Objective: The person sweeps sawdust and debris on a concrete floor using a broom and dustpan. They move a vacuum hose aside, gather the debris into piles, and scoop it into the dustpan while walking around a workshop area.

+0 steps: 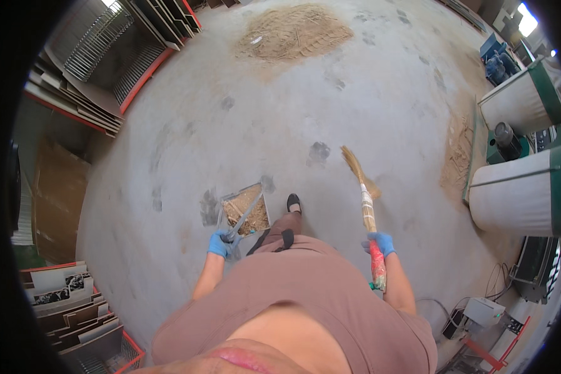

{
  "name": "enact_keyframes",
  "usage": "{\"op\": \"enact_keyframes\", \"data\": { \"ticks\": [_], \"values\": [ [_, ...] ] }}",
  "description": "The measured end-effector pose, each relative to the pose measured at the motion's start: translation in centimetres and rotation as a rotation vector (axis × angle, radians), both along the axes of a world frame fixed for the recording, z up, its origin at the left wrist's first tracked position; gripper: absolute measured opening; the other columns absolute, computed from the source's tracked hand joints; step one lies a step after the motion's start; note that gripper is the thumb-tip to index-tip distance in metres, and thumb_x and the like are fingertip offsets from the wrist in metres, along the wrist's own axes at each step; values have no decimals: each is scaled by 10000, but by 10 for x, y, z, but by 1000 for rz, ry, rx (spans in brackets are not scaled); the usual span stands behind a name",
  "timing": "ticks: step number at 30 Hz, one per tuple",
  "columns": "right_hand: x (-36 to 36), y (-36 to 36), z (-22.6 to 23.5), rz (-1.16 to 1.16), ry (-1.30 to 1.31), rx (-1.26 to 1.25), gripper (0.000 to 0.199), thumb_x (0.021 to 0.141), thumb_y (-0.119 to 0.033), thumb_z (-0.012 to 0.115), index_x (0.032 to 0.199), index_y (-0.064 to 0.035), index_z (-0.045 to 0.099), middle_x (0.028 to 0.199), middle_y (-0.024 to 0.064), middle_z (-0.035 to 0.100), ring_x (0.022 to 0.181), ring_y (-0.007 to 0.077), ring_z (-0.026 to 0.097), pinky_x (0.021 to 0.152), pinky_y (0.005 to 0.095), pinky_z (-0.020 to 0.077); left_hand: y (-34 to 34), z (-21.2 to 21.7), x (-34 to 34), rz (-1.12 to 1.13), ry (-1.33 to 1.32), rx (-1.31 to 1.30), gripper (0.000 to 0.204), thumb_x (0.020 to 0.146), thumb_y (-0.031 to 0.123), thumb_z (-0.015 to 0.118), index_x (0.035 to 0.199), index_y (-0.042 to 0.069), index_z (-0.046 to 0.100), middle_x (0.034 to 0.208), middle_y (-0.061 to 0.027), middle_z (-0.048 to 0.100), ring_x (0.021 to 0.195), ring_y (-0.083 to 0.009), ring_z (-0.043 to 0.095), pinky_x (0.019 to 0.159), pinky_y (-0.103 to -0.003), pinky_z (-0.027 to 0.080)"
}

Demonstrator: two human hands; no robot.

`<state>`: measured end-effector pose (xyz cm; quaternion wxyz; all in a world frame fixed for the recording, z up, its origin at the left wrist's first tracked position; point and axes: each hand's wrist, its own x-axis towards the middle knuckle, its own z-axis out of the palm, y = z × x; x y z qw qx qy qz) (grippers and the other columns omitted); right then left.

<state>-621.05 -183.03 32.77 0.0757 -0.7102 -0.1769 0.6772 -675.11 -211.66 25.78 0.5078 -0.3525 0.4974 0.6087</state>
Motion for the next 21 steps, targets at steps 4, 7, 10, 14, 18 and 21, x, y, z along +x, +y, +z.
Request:
{"op": "enact_keyframes", "data": {
  "ticks": [4, 7, 10, 14, 18, 21],
  "values": [
    [-60, 111, 3, -44, 59, -21, 305, 845, -125, 625, 1104, 22, 558, 867, 222, 675, 680, 309, 692, 535, 379, 587, 152, 19, -72, -98, -5, -61, 77, 770, 159, 606, 720, 100, 599, 785, -90, 659, 795, -298, 625, 818, -551, 573],
    [-95, 184, -6, -111, 70, 12, 287, 847, -128, 615, 1088, 20, 567, 850, 230, 676, 678, 324, 686, 553, 400, 585, 260, 28, -131, -148, 20, -123, 82, 777, 159, 600, 728, 92, 598, 736, -94, 649, 794, -291, 627, 836, -550, 568],
    [-133, 267, -29, -44, -5, -23, 287, 844, -144, 626, 1077, 20, 591, 834, 224, 678, 687, 337, 685, 576, 425, 576, 370, 21, -186, -205, -30, -123, 72, 779, 153, 598, 743, 91, 598, 750, -103, 652, 798, -293, 627, 838, -556, 565],
    [-182, 395, -57, -101, 4, 4, 328, 845, -108, 638, 1124, 44, 557, 822, 194, 646, 671, 364, 700, 486, 415, 564, 514, 5, -239, -103, 37, -170, 84, 780, 163, 602, 762, 82, 593, 836, -138, 653, 840, -334, 625, 832, -574, 550],
    [-230, 564, -57, -78, 69, -39, 377, 852, -150, 624, 1170, 17, 514, 866, 245, 671, 625, 351, 678, 476, 408, 551, 664, -11, -300, -55, 164, -159, 159, 812, 177, 583, 803, 23, 549, 831, -216, 611, 859, -443, 630, 820, -619, 544],
    [-260, 667, -41, -84, 73, -145, 383, 853, -202, 607, 1174, -24, 497, 894, 270, 682, 543, 320, 625, 483, 384, 538, 764, -11, -365, -273, -278, 684, 123, 808, 179, 614, 797, 69, 560, 817, -185, 603, 823, -400, 608, 842, -601, 523]
  ]
}}
